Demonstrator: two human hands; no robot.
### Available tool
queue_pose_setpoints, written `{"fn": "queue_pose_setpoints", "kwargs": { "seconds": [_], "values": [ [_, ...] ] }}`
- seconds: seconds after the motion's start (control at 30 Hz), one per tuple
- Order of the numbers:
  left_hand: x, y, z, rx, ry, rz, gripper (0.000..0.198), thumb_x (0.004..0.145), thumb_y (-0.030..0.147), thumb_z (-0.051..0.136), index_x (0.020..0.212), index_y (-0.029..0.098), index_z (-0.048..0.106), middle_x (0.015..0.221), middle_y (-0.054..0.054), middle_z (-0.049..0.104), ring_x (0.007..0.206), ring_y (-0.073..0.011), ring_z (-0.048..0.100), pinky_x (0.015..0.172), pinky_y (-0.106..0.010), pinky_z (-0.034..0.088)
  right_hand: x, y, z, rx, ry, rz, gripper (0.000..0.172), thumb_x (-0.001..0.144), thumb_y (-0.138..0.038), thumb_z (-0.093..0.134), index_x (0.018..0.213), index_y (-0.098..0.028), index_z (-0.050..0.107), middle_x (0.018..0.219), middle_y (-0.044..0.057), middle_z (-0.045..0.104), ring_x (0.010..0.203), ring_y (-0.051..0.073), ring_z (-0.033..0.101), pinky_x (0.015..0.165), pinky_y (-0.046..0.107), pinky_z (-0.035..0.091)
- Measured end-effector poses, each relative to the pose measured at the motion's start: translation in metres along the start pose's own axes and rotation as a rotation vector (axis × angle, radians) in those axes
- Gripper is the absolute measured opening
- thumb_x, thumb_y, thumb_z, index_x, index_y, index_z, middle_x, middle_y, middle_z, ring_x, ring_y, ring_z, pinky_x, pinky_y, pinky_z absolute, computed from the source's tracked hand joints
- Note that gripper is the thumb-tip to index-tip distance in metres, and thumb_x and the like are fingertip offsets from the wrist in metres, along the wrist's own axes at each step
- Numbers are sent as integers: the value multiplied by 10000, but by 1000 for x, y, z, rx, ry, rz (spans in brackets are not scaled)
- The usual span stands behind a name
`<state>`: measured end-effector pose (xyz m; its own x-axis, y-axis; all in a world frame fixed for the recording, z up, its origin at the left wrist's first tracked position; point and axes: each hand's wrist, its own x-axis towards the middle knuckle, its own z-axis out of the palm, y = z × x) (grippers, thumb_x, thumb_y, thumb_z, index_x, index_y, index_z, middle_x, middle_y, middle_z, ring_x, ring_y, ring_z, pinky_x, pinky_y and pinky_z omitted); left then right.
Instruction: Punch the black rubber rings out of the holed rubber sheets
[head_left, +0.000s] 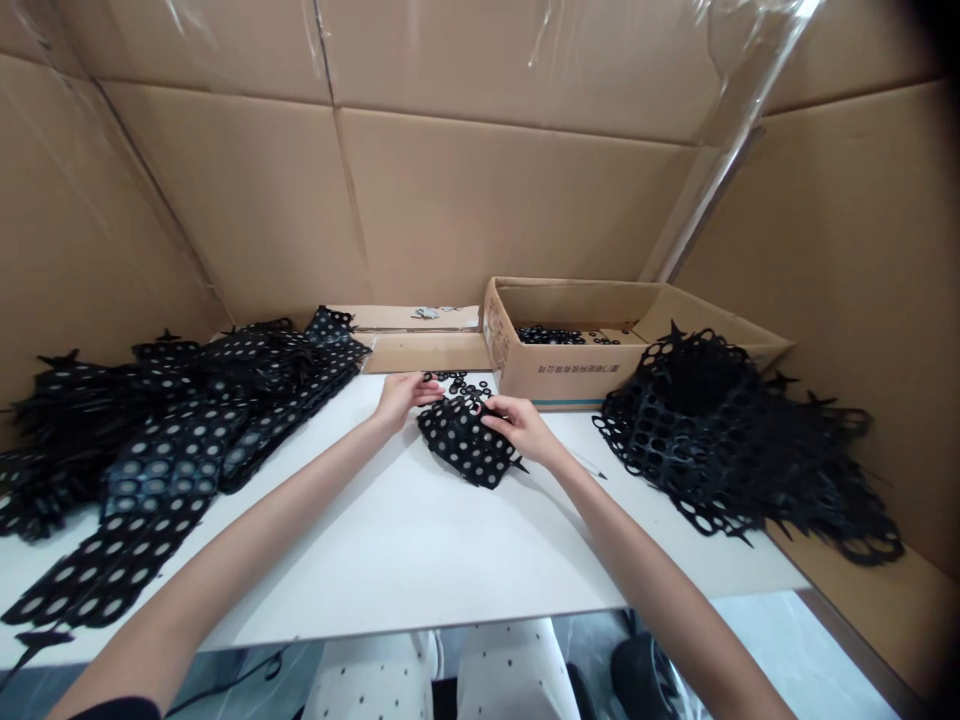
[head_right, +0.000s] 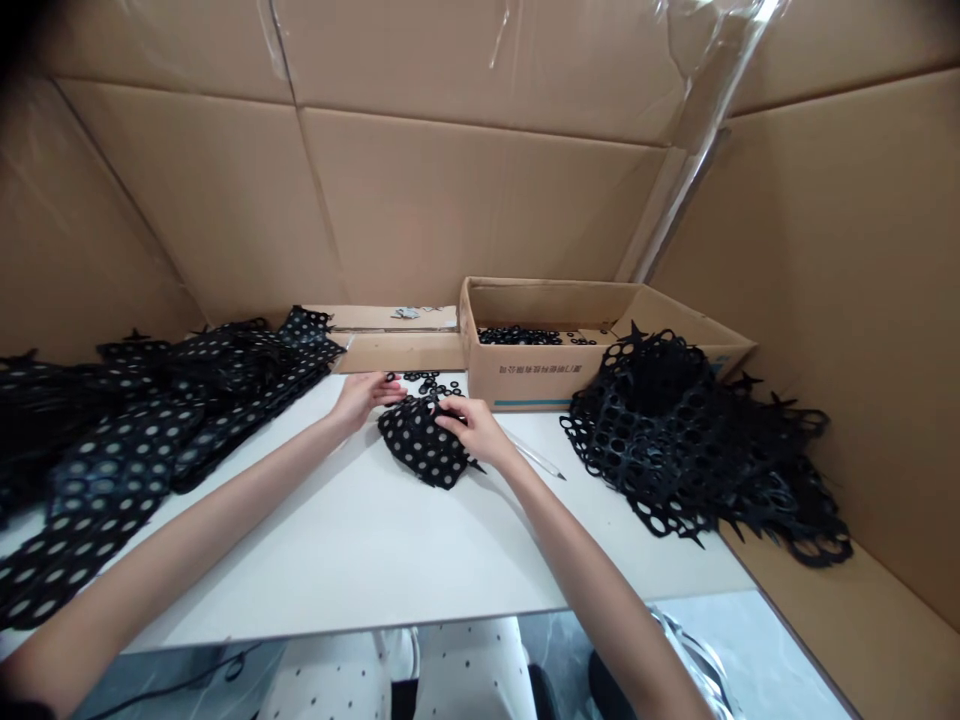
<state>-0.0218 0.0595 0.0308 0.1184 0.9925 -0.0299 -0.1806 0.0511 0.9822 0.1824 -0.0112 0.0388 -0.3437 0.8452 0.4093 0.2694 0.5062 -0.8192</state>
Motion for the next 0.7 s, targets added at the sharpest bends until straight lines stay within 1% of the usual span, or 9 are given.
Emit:
{"fn": "queue_pose_setpoints", "kwargs": {
  "seconds": [0.07,0.13,0.2,0.27,0.37,0.43,0.5,0.6,0.7],
  "values": [
    [7,-1,-13,282,-3,21,237,725,290,529,785,88,637,636,-78,662,583,-160,636,606,-267,515,1,5,2,80,37,65,202,759,-331,610,852,-152,614,864,41,628,818,179,575,770,283,450],
    [11,-3,-22,622,-17,92,263,724,285,536,862,100,663,616,-65,660,555,-160,614,580,-259,485,3,11,4,183,85,159,280,694,-328,671,904,-150,620,922,60,640,843,188,596,803,307,464],
    [11,-4,-25,921,-10,214,286,726,297,551,921,128,675,631,-60,665,599,-174,611,615,-264,466,3,16,5,262,121,248,353,620,-298,727,919,-143,623,945,76,647,856,194,611,832,328,469],
    [6,-2,-23,1112,44,351,276,744,314,549,928,155,680,702,-69,680,676,-190,618,664,-270,456,3,19,4,309,130,310,399,565,-252,758,922,-136,625,950,82,651,857,196,618,843,335,469],
    [-11,7,-9,1130,106,638,247,809,295,482,922,178,668,840,-73,680,783,-185,617,729,-270,453,1,16,4,334,152,388,376,526,-238,773,853,-125,627,871,69,663,783,196,627,775,324,487],
    [-27,13,6,1036,19,863,242,832,280,460,928,176,657,885,-69,665,830,-170,605,777,-270,453,0,11,5,316,186,400,307,531,-272,772,747,-120,616,763,51,658,702,187,619,709,308,490],
    [-43,18,21,956,-111,969,228,806,276,514,962,174,647,942,-73,650,864,-165,598,796,-269,463,-1,5,6,288,202,324,269,557,-295,763,694,-121,610,715,38,646,675,178,605,694,294,479],
    [-58,23,36,917,-255,945,231,774,247,561,975,181,654,954,-72,648,842,-161,603,767,-268,479,-2,-4,7,235,165,131,211,637,-299,722,738,-133,639,753,38,652,729,182,599,728,283,463],
    [-59,25,36,832,-364,822,170,775,241,575,887,182,689,815,-53,668,724,-136,607,670,-235,480,-4,-9,8,117,115,23,171,712,-308,671,757,-143,657,776,43,654,760,192,593,735,285,450]
  ]
}}
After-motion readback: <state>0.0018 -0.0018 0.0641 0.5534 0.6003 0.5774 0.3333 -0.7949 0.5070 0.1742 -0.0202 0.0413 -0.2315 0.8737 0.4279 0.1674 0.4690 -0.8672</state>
